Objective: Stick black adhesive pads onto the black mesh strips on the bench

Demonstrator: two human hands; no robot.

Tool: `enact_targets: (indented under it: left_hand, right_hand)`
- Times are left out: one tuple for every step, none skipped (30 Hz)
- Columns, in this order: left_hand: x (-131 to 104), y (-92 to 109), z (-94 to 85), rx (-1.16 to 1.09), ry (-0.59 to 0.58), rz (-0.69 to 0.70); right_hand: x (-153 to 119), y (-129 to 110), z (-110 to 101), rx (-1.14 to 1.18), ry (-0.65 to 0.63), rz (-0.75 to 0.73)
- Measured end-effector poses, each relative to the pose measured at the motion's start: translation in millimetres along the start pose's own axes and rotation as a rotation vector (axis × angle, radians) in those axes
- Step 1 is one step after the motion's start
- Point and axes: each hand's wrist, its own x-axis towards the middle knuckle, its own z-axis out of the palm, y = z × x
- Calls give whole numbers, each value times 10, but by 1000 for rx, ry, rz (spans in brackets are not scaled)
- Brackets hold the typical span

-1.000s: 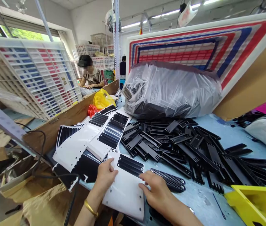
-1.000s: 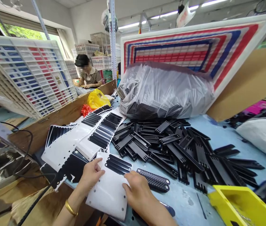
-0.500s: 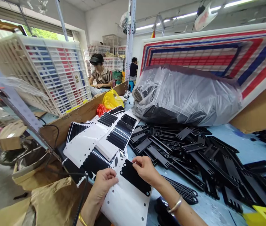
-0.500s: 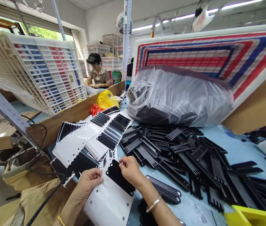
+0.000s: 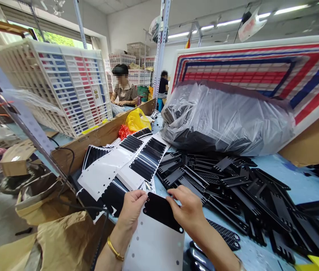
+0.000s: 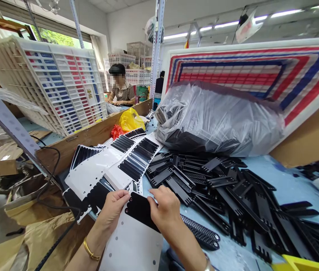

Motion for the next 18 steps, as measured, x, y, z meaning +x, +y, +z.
enact_targets:
  left_hand:
    - [-8, -13, 12, 25, 35, 18]
    - [-17, -25, 27, 51, 55, 36]
    - [-29, -33, 45, 75, 58, 56]
    - [-43, -37, 67, 99, 45, 77]
    - [-59, -37, 91, 123, 22, 97]
    - [-76, -31, 116, 148, -6, 116]
    - [-93, -22, 141, 173, -31, 135]
    - [-110, -9, 163, 194, -57, 153]
    - [-124, 6, 183, 210, -82, 169]
    - [-135, 23, 199, 221, -107, 179]
    - [-144, 39, 212, 228, -128, 184]
    - [-149, 54, 223, 232, -146, 186]
    - [-152, 66, 232, 236, -161, 183]
    - [-154, 74, 240, 236, -171, 177]
    - [-156, 75, 248, 233, -180, 167]
    - [-158, 68, 255, 225, -190, 155]
    - [-160, 51, 262, 214, -199, 143]
    - [-163, 25, 268, 202, -204, 134]
  right_hand:
    - [-51, -18, -12, 16, -6, -28]
    - [-105, -41, -5, 55, -36, -42]
    - [-159, -66, 21, 102, -76, -42]
    - [-208, -92, 61, 143, -110, -33]
    - [-248, -116, 108, 174, -131, -13]
    - [-276, -138, 155, 198, -144, 16]
    - [-291, -157, 193, 227, -157, 54]
    - [-293, -173, 219, 268, -173, 101]
    - [-285, -188, 230, 318, -192, 153]
    - [-270, -201, 227, 369, -214, 203]
    - [-251, -212, 213, 418, -235, 249]
    - [-230, -222, 194, 465, -252, 290]
    - [-211, -230, 173, 510, -260, 329]
    - [-194, -236, 155, 554, -260, 370]
    - [-181, -239, 143, 597, -250, 411]
    - [-170, -238, 138, 640, -233, 451]
    - [-161, -234, 138, 683, -214, 484]
    - [-152, -225, 141, 723, -197, 510]
